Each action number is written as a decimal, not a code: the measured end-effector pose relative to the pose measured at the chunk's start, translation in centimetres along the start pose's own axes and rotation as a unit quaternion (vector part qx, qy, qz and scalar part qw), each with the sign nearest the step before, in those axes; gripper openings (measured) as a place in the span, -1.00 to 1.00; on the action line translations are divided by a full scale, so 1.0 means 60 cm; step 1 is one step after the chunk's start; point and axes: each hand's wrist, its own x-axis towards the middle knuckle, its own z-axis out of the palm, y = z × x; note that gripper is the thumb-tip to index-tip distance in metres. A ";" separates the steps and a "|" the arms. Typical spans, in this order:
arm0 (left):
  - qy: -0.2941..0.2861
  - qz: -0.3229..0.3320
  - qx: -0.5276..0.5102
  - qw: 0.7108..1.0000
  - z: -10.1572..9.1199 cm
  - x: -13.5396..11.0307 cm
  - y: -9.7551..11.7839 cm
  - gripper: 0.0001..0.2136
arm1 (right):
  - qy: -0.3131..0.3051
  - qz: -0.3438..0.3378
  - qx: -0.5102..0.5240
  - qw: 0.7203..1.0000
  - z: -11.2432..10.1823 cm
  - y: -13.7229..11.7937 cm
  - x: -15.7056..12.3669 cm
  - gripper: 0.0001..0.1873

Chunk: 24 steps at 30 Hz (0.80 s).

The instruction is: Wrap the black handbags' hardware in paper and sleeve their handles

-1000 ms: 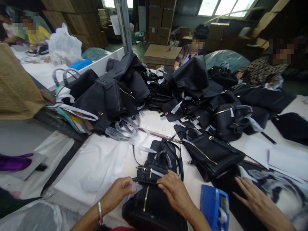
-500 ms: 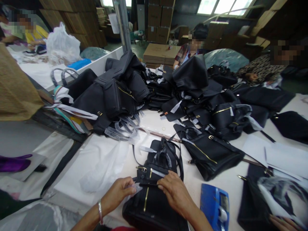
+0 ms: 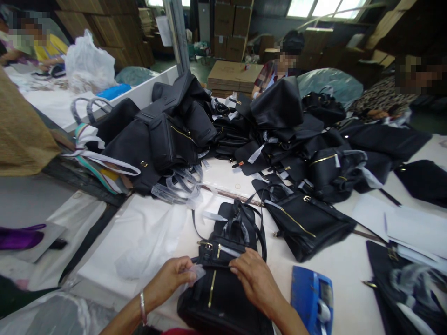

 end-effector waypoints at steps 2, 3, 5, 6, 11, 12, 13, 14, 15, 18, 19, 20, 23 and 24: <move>0.002 0.001 0.004 1.000 0.000 0.000 -0.001 -0.82 | -0.003 0.003 0.002 1.000 0.000 0.001 -0.003 -0.79; 0.005 0.001 0.010 1.000 0.000 0.000 0.000 -0.82 | -0.005 0.004 0.003 1.000 0.001 0.001 -0.004 -0.79; 0.012 0.005 0.032 0.999 0.002 0.000 0.002 -0.82 | -0.009 0.005 0.003 1.000 0.002 0.002 -0.006 -0.79; 0.017 0.010 0.047 0.999 0.003 0.000 0.003 -0.82 | -0.012 0.005 0.002 1.000 0.002 0.001 -0.006 -0.79; 0.039 0.033 0.134 0.990 0.010 0.000 0.012 -0.86 | -0.024 -0.003 -0.001 1.000 -0.002 -0.007 -0.001 -0.78; 0.041 0.034 0.148 0.988 0.012 0.000 0.015 -0.87 | -0.027 -0.005 0.000 1.000 -0.004 -0.009 0.001 -0.78; 0.041 0.034 0.160 0.986 0.014 0.000 0.017 -0.87 | -0.029 -0.008 0.001 1.000 -0.006 -0.011 0.004 -0.78; 0.041 0.034 0.169 0.984 0.016 0.001 0.018 -0.87 | -0.032 -0.010 0.003 0.999 -0.008 -0.014 0.008 -0.79; 0.041 0.035 0.177 0.983 0.018 0.002 0.019 -0.87 | -0.036 -0.014 0.005 0.999 -0.008 -0.016 0.012 -0.80; 0.035 0.038 0.200 0.978 0.026 0.006 0.018 -0.87 | -0.046 -0.020 0.018 0.999 -0.001 -0.027 0.026 -0.83; 0.032 0.038 0.206 0.977 0.029 0.008 0.017 -0.86 | -0.047 -0.021 0.025 0.998 0.005 -0.032 0.032 -0.84; 0.030 0.038 0.211 0.976 0.033 0.010 0.016 -0.86 | -0.049 -0.023 0.031 0.998 0.011 -0.039 0.037 -0.83; 0.019 0.034 0.212 0.977 0.038 0.014 0.015 -0.83 | -0.067 -0.037 0.037 0.996 0.031 -0.054 0.051 -0.77; 0.017 0.033 0.211 0.977 0.037 0.014 0.016 -0.82 | -0.073 -0.042 0.035 0.996 0.036 -0.055 0.054 -0.77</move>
